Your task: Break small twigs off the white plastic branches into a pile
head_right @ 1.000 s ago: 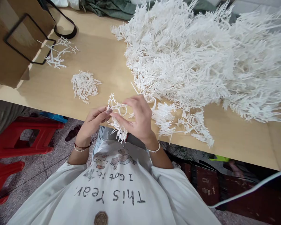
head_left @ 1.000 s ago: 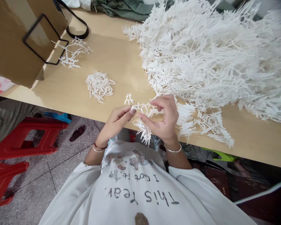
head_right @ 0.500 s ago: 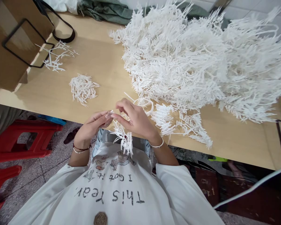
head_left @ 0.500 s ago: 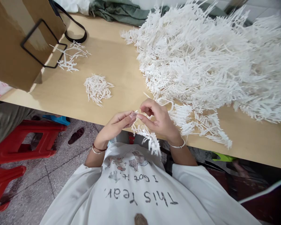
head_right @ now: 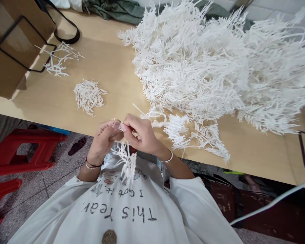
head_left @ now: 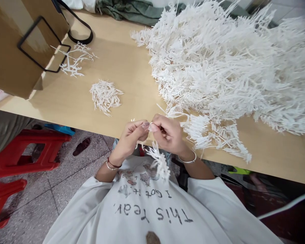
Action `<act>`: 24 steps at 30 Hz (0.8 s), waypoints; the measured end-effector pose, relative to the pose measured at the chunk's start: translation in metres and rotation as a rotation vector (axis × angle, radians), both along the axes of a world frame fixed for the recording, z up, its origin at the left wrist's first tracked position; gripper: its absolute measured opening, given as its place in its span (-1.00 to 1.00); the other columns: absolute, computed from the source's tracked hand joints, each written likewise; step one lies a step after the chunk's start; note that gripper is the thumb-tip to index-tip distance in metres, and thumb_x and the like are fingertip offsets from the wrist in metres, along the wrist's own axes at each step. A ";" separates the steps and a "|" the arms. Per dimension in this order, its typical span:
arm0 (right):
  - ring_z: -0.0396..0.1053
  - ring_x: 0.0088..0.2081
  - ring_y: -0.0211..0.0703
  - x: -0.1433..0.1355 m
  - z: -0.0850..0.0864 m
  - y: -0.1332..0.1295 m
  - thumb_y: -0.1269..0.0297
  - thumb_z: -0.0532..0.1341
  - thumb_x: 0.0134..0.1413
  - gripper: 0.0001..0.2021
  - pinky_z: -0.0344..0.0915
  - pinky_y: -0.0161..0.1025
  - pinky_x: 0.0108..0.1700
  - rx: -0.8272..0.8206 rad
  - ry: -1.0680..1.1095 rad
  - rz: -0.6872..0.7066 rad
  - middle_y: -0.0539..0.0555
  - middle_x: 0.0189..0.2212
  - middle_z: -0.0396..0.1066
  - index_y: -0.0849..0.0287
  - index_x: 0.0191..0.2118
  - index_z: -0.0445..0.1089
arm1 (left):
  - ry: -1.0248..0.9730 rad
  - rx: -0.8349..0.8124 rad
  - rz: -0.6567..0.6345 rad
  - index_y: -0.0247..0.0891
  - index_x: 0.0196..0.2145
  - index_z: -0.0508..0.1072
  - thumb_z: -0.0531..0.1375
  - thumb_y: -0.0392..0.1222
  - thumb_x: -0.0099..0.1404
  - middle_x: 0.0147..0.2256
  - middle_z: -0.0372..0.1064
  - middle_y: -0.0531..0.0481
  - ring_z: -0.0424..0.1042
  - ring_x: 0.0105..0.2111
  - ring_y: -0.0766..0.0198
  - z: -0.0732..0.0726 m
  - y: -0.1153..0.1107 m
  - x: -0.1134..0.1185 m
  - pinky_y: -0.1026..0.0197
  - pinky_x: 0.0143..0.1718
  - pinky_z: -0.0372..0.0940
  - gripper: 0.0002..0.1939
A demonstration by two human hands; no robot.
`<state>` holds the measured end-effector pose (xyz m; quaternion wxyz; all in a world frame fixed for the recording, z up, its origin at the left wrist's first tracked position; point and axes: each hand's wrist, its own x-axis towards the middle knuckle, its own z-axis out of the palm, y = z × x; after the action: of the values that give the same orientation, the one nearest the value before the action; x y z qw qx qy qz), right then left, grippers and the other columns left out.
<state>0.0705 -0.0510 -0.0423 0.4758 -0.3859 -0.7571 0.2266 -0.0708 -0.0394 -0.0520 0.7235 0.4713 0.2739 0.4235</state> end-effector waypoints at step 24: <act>-0.01 -0.60 -0.40 -0.017 0.013 -0.019 0.21 0.15 0.15 -0.75 -0.11 -0.36 -0.59 -0.569 0.932 0.085 -0.08 -0.55 0.05 0.16 -0.49 0.15 | -0.122 -0.120 0.158 -0.23 -0.65 -0.05 0.11 -0.02 0.23 -0.70 -0.26 0.19 -0.24 -0.70 0.48 0.013 0.014 -0.015 0.32 -0.68 -0.15 -0.53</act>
<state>0.0539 -0.0699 -0.0290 0.6281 -0.3271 -0.3897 0.5887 -0.0861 -0.0253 -0.0388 0.7300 0.3774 0.2907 0.4901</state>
